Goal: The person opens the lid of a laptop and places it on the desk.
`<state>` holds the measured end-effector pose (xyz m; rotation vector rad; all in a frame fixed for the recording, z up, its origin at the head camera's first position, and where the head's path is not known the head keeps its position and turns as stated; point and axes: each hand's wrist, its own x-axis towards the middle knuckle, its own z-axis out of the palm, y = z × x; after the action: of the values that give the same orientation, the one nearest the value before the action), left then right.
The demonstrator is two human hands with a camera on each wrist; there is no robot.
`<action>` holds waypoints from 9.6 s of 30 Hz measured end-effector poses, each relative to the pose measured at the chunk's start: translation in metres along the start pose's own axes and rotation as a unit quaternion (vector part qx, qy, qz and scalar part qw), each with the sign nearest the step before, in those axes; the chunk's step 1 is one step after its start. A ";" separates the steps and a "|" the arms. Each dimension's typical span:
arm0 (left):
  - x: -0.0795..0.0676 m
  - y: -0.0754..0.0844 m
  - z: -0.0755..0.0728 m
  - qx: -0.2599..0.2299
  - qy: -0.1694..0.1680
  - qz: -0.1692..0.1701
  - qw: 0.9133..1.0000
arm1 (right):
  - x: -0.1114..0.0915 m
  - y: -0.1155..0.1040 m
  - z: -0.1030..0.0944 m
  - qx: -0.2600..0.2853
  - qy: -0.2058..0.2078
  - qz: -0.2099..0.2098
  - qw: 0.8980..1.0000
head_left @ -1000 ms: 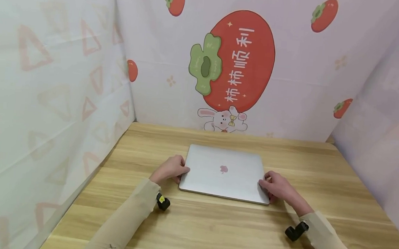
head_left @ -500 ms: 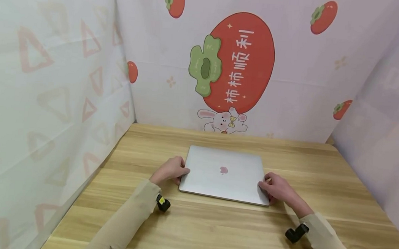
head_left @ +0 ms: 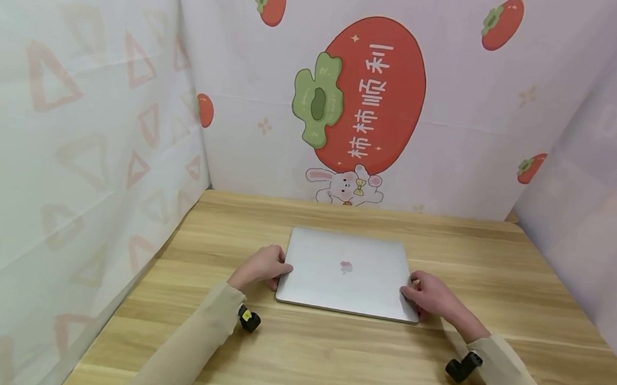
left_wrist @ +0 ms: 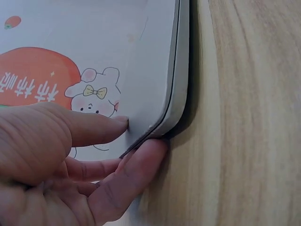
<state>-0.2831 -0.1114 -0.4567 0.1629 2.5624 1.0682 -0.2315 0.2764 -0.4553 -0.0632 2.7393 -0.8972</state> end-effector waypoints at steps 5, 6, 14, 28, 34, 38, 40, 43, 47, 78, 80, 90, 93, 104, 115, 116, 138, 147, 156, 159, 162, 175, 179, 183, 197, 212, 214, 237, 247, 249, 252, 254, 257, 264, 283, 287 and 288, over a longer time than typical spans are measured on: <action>-0.004 -0.001 -0.004 0.009 -0.017 0.012 1.000 | -0.002 -0.004 -0.003 -0.037 -0.006 -0.029 0.999; -0.005 -0.002 -0.005 0.013 -0.025 0.013 1.000 | -0.002 -0.006 -0.004 -0.052 -0.005 -0.039 0.998; -0.024 0.002 -0.010 0.077 -0.068 0.048 0.994 | -0.008 -0.028 -0.008 -0.208 0.052 -0.123 0.969; -0.040 0.007 -0.004 0.165 -0.074 0.089 0.979 | -0.018 -0.056 0.037 -0.256 0.048 -0.359 0.896; -0.039 0.007 -0.005 0.163 -0.098 0.117 0.975 | -0.016 -0.060 0.050 -0.320 0.024 -0.390 0.863; -0.040 0.007 -0.005 0.198 -0.094 0.130 0.967 | -0.015 -0.062 0.054 -0.351 0.027 -0.404 0.844; -0.041 0.006 -0.005 0.206 -0.093 0.136 0.965 | -0.013 -0.063 0.054 -0.368 0.034 -0.416 0.831; -0.044 0.006 -0.005 0.206 -0.090 0.151 0.963 | -0.010 -0.063 0.055 -0.412 0.059 -0.446 0.793; -0.046 0.003 -0.004 0.247 -0.067 0.168 0.952 | -0.008 -0.063 0.057 -0.470 0.095 -0.481 0.734; -0.028 -0.014 -0.002 0.391 -0.063 0.155 0.905 | 0.002 -0.070 0.064 -0.512 0.123 -0.522 0.671; -0.028 -0.014 -0.003 0.397 -0.066 0.153 0.902 | 0.003 -0.071 0.065 -0.511 0.121 -0.523 0.671; -0.026 -0.014 -0.008 0.398 -0.071 0.165 0.899 | 0.007 -0.078 0.066 -0.505 0.142 -0.549 0.651; -0.026 -0.012 -0.009 0.407 -0.070 0.173 0.894 | 0.005 -0.081 0.064 -0.502 0.136 -0.542 0.660; -0.028 -0.013 -0.011 0.417 -0.078 0.183 0.887 | 0.000 -0.079 0.072 -0.560 0.170 -0.562 0.584; -0.028 -0.014 -0.010 0.409 -0.085 0.179 0.891 | -0.009 -0.087 0.069 -0.588 0.162 -0.570 0.551; -0.027 -0.015 -0.010 0.410 -0.084 0.179 0.891 | -0.009 -0.088 0.068 -0.587 0.164 -0.572 0.549; -0.028 -0.018 -0.012 0.419 -0.074 0.182 0.887 | -0.009 -0.096 0.056 -0.564 0.175 -0.604 0.535; -0.023 -0.017 -0.012 0.434 -0.062 0.180 0.880 | -0.006 -0.098 0.049 -0.538 0.191 -0.620 0.538; -0.022 -0.019 -0.011 0.421 -0.060 0.191 0.885 | -0.008 -0.102 0.034 -0.532 0.175 -0.604 0.567; -0.023 -0.018 -0.012 0.415 -0.064 0.191 0.887 | -0.010 -0.102 0.028 -0.545 0.166 -0.588 0.575; -0.022 -0.016 -0.012 0.407 -0.068 0.190 0.891 | -0.011 -0.103 0.025 -0.551 0.167 -0.577 0.578; -0.021 -0.016 -0.015 0.404 -0.068 0.211 0.888 | -0.008 -0.111 0.011 -0.545 0.188 -0.568 0.587; -0.022 -0.015 -0.015 0.405 -0.069 0.208 0.888 | -0.008 -0.111 0.008 -0.534 0.185 -0.568 0.598; -0.021 -0.015 -0.014 0.412 -0.073 0.198 0.887 | -0.007 -0.113 0.004 -0.521 0.171 -0.562 0.619; -0.019 -0.015 -0.014 0.439 -0.080 0.193 0.874 | 0.002 -0.115 -0.007 -0.460 0.167 -0.569 0.661; -0.018 -0.014 -0.013 0.442 -0.080 0.192 0.872 | 0.009 -0.116 -0.015 -0.436 0.179 -0.562 0.680; -0.019 -0.014 -0.013 0.442 -0.077 0.192 0.873 | 0.009 -0.117 -0.016 -0.437 0.177 -0.557 0.684; -0.025 -0.005 -0.010 0.452 -0.079 0.174 0.871 | 0.016 -0.121 -0.026 -0.414 0.166 -0.536 0.717; -0.021 -0.007 -0.009 0.446 -0.084 0.169 0.875 | 0.024 -0.125 -0.034 -0.388 0.167 -0.544 0.725; -0.021 -0.007 -0.009 0.447 -0.085 0.167 0.875 | 0.026 -0.126 -0.036 -0.389 0.166 -0.541 0.727; -0.020 -0.007 -0.009 0.446 -0.086 0.167 0.875 | 0.027 -0.128 -0.040 -0.388 0.165 -0.537 0.731; -0.020 -0.007 -0.010 0.447 -0.085 0.169 0.874 | 0.029 -0.129 -0.042 -0.387 0.165 -0.533 0.734; -0.020 -0.006 -0.009 0.450 -0.087 0.169 0.872 | 0.031 -0.130 -0.045 -0.376 0.167 -0.528 0.743; -0.019 -0.007 -0.008 0.456 -0.084 0.171 0.869 | 0.043 -0.134 -0.055 -0.334 0.191 -0.526 0.758; -0.022 -0.006 -0.010 0.459 -0.085 0.189 0.864 | 0.062 -0.140 -0.068 -0.298 0.265 -0.482 0.780; -0.022 -0.005 -0.010 0.459 -0.086 0.192 0.863 | 0.062 -0.141 -0.074 -0.317 0.250 -0.474 0.783; -0.022 -0.004 -0.010 0.461 -0.087 0.191 0.862 | 0.063 -0.142 -0.076 -0.321 0.245 -0.474 0.782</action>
<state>-0.2666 -0.1260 -0.4467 0.9803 2.6929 -0.1831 -0.3170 0.1981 -0.3276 -1.6656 3.3223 -0.0215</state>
